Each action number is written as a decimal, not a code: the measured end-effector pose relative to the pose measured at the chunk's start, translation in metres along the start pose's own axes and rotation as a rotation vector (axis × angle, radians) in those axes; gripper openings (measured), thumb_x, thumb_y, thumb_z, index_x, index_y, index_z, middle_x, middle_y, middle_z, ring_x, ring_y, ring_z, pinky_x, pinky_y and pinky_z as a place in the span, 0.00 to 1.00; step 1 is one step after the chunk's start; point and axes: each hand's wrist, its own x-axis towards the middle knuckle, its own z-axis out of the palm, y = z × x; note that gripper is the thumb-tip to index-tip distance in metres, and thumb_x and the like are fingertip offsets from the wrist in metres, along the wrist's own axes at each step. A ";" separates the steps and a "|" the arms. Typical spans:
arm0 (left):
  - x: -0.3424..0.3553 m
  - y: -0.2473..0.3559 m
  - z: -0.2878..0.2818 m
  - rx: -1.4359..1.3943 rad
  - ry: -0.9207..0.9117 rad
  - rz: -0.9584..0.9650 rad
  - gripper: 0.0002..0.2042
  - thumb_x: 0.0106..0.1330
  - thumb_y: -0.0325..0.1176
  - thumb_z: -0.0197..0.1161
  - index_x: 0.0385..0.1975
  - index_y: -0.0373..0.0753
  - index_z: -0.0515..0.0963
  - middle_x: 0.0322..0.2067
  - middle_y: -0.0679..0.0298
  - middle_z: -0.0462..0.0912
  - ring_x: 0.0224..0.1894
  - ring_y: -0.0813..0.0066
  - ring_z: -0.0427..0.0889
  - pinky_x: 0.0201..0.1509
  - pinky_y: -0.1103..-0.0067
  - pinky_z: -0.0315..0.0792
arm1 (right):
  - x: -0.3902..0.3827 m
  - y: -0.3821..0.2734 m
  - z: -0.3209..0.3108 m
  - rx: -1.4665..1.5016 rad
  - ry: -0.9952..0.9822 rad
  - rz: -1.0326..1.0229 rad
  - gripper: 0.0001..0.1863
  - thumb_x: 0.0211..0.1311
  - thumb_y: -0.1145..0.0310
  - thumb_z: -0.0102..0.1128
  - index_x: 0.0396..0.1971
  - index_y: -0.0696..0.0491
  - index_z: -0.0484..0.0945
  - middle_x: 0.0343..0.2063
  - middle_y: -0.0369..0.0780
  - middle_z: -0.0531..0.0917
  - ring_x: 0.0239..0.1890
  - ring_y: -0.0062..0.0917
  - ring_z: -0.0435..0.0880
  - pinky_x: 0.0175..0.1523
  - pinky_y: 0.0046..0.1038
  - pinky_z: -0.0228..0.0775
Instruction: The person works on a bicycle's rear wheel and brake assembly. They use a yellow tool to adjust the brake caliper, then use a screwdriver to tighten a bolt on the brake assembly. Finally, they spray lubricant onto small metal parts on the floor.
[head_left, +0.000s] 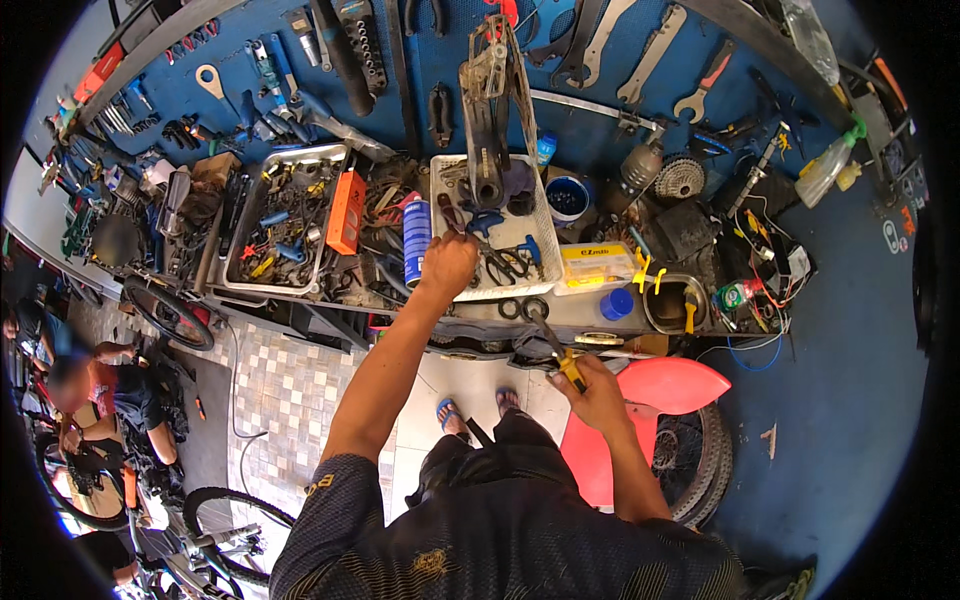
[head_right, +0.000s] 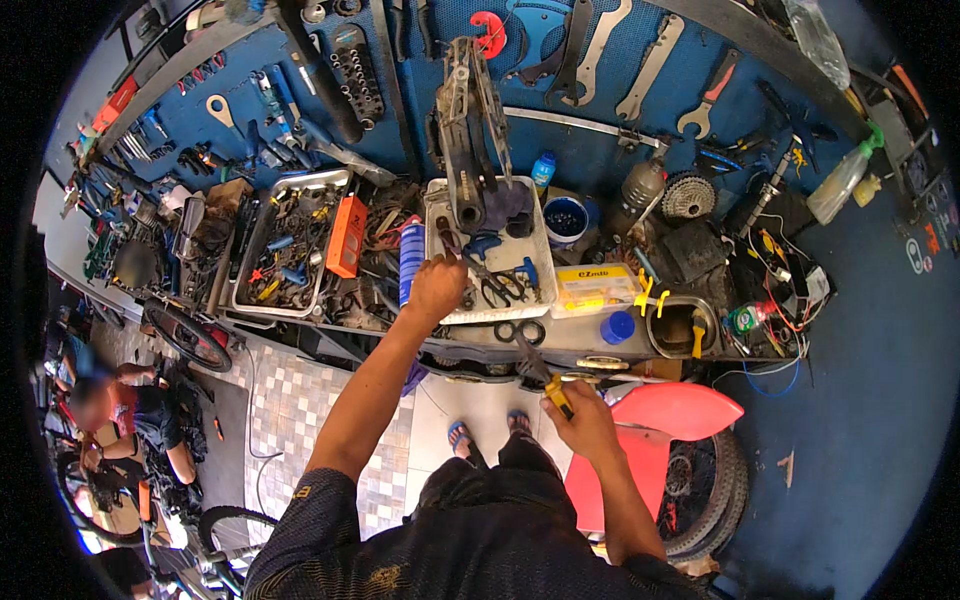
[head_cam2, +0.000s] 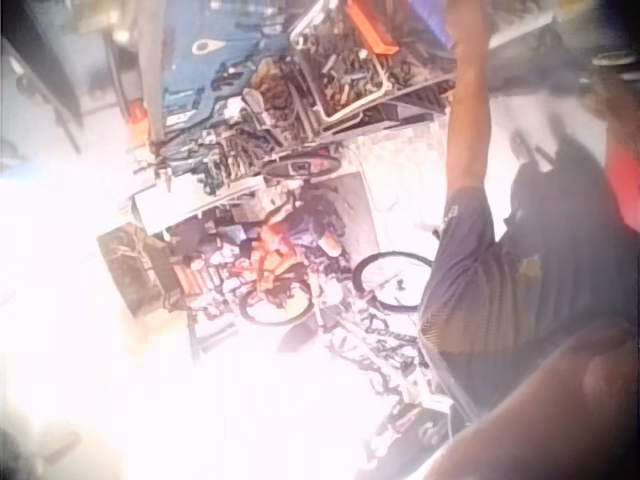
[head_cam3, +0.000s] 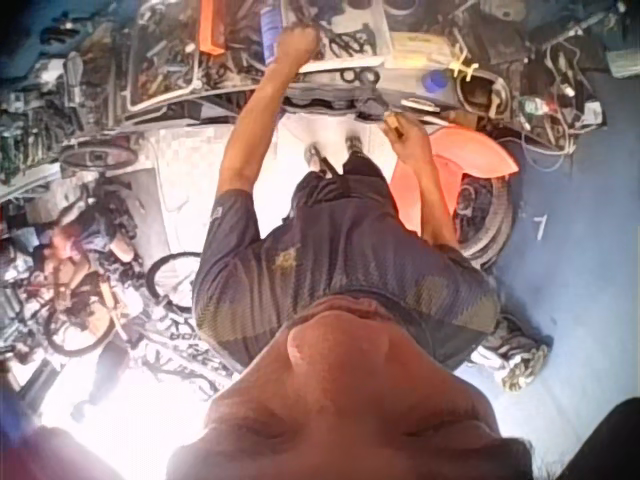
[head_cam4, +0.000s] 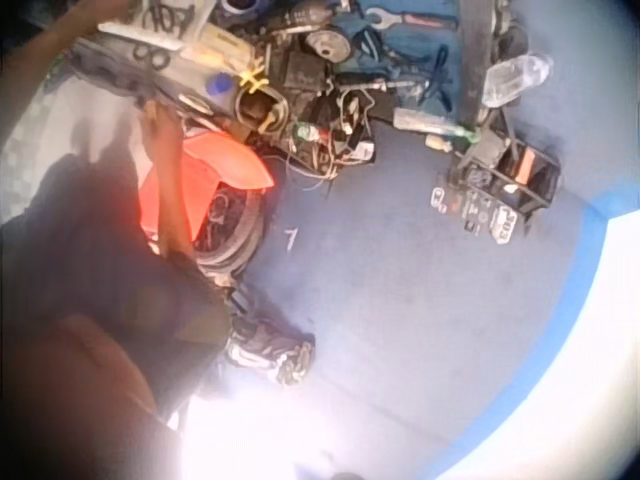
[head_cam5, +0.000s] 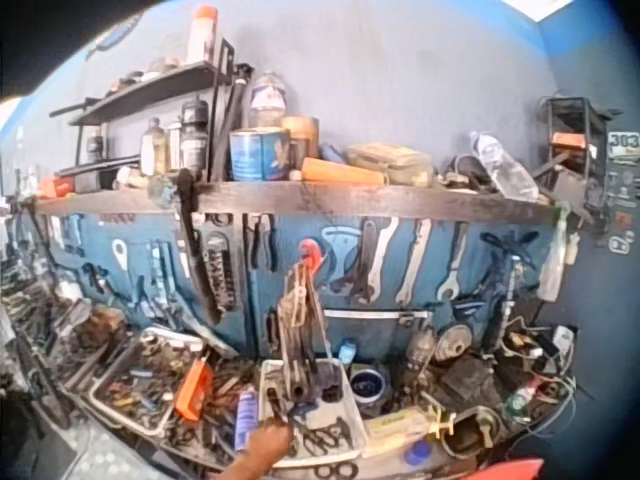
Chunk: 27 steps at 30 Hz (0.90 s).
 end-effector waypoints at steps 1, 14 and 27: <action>0.002 -0.002 0.009 0.107 -0.057 0.034 0.09 0.61 0.36 0.71 0.32 0.37 0.84 0.35 0.54 0.87 0.42 0.53 0.87 0.51 0.60 0.80 | 0.014 0.000 -0.008 -0.028 0.015 -0.001 0.14 0.67 0.61 0.71 0.39 0.58 0.83 0.34 0.47 0.80 0.37 0.44 0.81 0.42 0.42 0.73; -0.024 0.037 -0.021 -0.044 0.082 -0.222 0.06 0.64 0.34 0.71 0.36 0.42 0.88 0.39 0.60 0.88 0.51 0.59 0.81 0.57 0.62 0.69 | 0.239 0.023 0.013 0.010 -0.283 -0.166 0.23 0.65 0.57 0.70 0.52 0.56 0.77 0.45 0.53 0.82 0.51 0.51 0.82 0.56 0.45 0.74; -0.131 0.147 -0.047 -0.500 0.236 -0.822 0.08 0.68 0.29 0.70 0.43 0.37 0.86 0.39 0.55 0.88 0.43 0.53 0.87 0.48 0.64 0.81 | 0.277 0.039 0.084 -0.228 -0.391 -0.235 0.23 0.64 0.59 0.74 0.53 0.53 0.79 0.54 0.51 0.78 0.59 0.49 0.77 0.62 0.45 0.72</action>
